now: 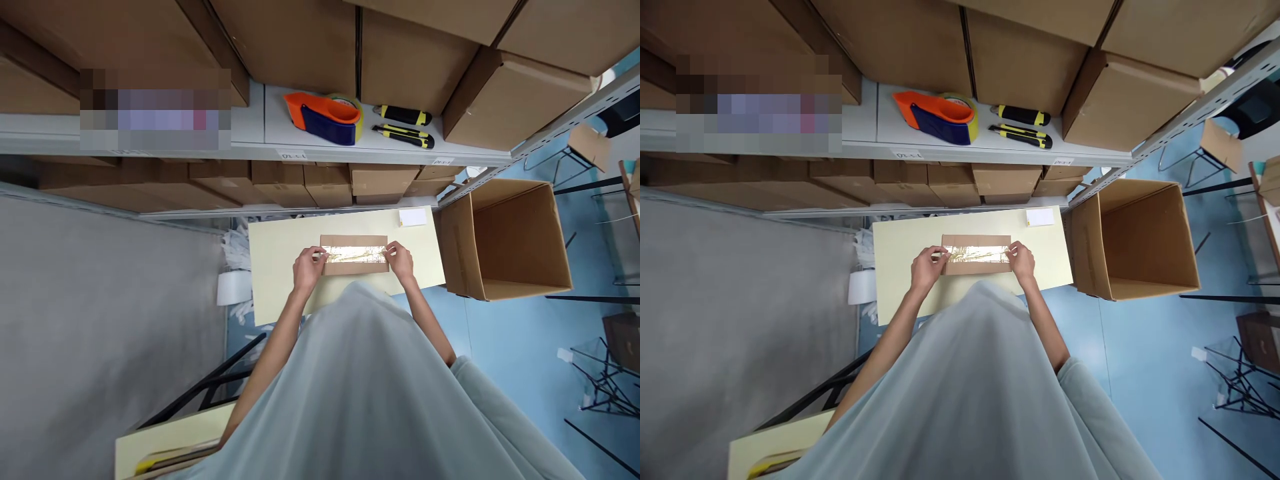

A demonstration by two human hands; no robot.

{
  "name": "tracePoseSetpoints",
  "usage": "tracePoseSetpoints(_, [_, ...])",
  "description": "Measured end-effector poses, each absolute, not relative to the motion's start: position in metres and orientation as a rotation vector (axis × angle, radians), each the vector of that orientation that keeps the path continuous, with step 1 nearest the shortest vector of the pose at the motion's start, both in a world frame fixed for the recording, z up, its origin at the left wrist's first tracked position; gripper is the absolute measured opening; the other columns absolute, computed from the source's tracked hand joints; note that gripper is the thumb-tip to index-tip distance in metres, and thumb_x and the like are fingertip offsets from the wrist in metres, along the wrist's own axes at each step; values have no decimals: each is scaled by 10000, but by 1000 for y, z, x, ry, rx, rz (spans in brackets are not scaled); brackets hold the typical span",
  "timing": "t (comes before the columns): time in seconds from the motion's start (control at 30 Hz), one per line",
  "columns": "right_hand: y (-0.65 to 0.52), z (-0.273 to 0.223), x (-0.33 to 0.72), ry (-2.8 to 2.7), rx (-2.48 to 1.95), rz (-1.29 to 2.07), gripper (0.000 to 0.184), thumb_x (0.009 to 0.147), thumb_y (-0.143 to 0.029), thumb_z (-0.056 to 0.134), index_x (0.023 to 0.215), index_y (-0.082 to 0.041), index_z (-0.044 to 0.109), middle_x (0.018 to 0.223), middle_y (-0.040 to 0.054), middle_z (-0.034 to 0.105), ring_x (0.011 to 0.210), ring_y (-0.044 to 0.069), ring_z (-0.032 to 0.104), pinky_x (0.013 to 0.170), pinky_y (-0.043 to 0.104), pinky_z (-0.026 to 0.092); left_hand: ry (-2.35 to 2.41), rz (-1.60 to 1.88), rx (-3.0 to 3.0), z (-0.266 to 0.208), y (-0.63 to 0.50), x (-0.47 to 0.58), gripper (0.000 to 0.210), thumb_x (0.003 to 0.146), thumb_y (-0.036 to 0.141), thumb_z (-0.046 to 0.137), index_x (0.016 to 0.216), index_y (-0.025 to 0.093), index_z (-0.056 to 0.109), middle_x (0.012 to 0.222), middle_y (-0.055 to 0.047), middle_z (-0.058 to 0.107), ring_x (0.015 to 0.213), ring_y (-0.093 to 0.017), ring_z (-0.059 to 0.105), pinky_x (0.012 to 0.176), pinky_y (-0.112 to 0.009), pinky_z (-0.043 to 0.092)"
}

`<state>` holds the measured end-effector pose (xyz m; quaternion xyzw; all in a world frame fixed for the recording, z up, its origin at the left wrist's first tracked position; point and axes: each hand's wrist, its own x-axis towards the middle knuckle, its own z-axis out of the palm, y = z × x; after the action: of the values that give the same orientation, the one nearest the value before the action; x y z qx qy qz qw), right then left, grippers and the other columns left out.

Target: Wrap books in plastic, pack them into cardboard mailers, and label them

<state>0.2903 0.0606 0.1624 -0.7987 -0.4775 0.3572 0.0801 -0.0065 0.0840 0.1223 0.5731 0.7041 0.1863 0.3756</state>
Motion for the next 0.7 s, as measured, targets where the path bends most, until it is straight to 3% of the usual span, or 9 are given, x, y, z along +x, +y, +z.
tracePoseSetpoints(0.4, [60,155,296,-1461,-2392,1077,129,1014,-313,650,1130,-285,696,1134,12,813,1036,215,729,792,272,473,1784,509,1439,117,79,-9,182,967,392,686,1058,253,761,1274,-67,773,926,-243,763,908,-387,593])
tracePoseSetpoints(0.6, [58,157,294,-1420,-2381,1081,134,1013,-317,630,1126,-285,695,1142,15,808,1024,212,733,793,274,477,1647,569,1314,105,82,-21,383,1048,456,498,1125,208,780,1321,-113,750,1017,-230,731,912,-375,639])
tracePoseSetpoints(0.7, [57,156,294,-1417,-2368,1074,126,1006,-316,632,1111,-283,694,1131,13,805,975,202,734,786,273,474,1541,590,1246,100,83,-29,385,996,482,567,1154,206,785,1370,-115,734,1023,-222,726,937,-378,650])
